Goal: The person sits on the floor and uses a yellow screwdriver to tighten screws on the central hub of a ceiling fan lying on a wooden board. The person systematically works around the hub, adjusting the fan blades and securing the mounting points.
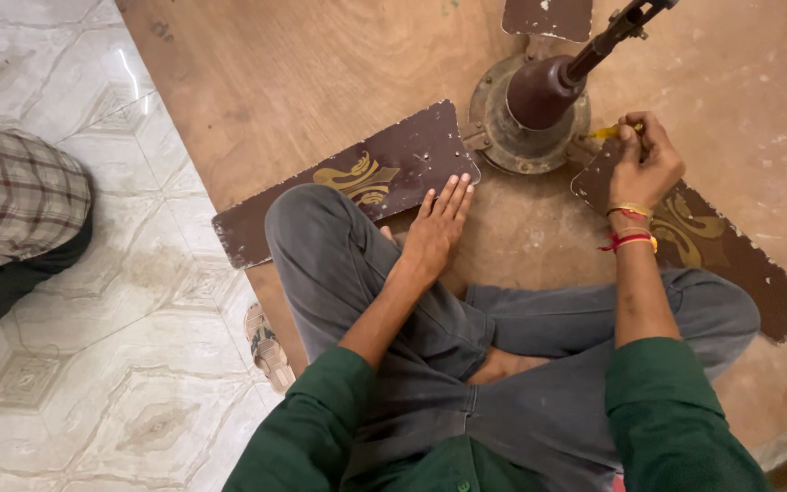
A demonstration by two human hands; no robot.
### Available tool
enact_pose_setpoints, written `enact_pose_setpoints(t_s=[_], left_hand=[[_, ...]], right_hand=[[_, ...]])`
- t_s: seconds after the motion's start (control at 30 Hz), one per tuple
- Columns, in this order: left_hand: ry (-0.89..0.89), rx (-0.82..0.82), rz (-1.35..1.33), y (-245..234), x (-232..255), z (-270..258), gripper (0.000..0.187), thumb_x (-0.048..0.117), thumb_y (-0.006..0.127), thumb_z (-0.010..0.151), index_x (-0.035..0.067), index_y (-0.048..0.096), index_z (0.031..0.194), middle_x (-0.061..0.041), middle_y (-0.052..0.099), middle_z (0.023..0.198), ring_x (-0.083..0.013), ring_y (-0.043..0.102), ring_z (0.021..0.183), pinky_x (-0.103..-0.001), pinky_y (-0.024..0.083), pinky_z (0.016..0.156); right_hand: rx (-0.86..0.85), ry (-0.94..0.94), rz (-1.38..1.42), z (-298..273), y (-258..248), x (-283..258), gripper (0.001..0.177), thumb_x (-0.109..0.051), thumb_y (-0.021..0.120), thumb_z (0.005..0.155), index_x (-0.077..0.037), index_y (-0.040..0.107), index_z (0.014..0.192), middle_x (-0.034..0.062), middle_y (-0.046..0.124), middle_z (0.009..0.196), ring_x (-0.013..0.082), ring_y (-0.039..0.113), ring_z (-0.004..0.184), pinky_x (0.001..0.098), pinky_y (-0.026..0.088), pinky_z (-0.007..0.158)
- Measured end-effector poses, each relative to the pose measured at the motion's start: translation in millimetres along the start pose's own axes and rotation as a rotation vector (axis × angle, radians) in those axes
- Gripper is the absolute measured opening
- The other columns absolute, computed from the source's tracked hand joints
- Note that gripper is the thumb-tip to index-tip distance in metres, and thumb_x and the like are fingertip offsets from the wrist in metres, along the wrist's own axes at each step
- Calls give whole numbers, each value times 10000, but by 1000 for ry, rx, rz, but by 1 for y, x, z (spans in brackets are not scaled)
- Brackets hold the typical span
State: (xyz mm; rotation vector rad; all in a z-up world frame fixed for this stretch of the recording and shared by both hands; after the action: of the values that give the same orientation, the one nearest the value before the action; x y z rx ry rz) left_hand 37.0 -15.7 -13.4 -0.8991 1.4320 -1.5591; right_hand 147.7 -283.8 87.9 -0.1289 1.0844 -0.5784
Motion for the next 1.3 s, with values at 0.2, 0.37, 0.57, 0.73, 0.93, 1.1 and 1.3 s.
enact_pose_setpoints(t_s=[0.2,0.37,0.57,0.73,0.93,1.1,1.3], left_hand=[[2,-3,21,2,1,1,749,156,486,913,-16,256,1604,-139,171,1712,-275,167,1582,-464,233,1242],[-2,5,20,4,3,1,736,153,484,920,-13,262,1602,-136,178,1709,-270,175,1583,-465,246,1240],[1,18,63,4,1,1,719,160,474,935,-6,271,1604,-136,186,1710,-276,181,1580,-464,258,1238],[-11,16,77,4,2,2,710,158,470,949,5,261,1610,-123,182,1715,-261,176,1585,-456,257,1237],[-17,18,90,5,2,3,709,165,468,954,13,255,1613,-113,179,1721,-252,169,1591,-443,251,1241],[7,-32,25,4,3,2,728,167,470,933,-18,252,1602,-142,179,1707,-281,169,1578,-464,258,1233],[3,18,90,4,4,1,724,159,483,936,-2,264,1607,-135,181,1714,-271,174,1586,-457,264,1232]], right_hand=[[28,123,118,3,-1,12,68,89,627,1059,61,666,1107,17,698,989,66,652,869,224,554,784],[11,-60,-227,4,-5,-15,96,6,714,1037,21,718,1132,112,688,856,91,652,784,270,533,719],[-2,-106,-302,9,8,-38,80,-59,774,1026,1,731,1057,141,692,770,157,618,630,311,479,609],[-33,-120,-329,13,8,-37,35,-4,702,1023,-18,732,1033,143,687,762,194,678,650,312,490,608],[-205,-196,-338,20,8,-30,70,33,696,1024,-7,740,1060,168,680,801,206,668,674,320,491,629],[-322,-23,-94,29,4,-18,166,56,618,1040,-5,727,1150,112,734,1004,133,663,903,294,532,800],[-236,74,96,24,9,-14,245,-32,684,1007,-95,718,1242,49,647,1152,84,635,1044,255,562,868]])
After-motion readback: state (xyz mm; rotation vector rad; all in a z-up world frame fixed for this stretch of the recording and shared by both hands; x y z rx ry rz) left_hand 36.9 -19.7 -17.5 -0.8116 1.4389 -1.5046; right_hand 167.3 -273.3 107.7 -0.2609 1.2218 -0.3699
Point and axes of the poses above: each hand's wrist, its own z-axis towards the middle knuckle, its own y-axis out of the palm, x = y × z, the point moved 4 cm from there along z, towards the middle knuckle
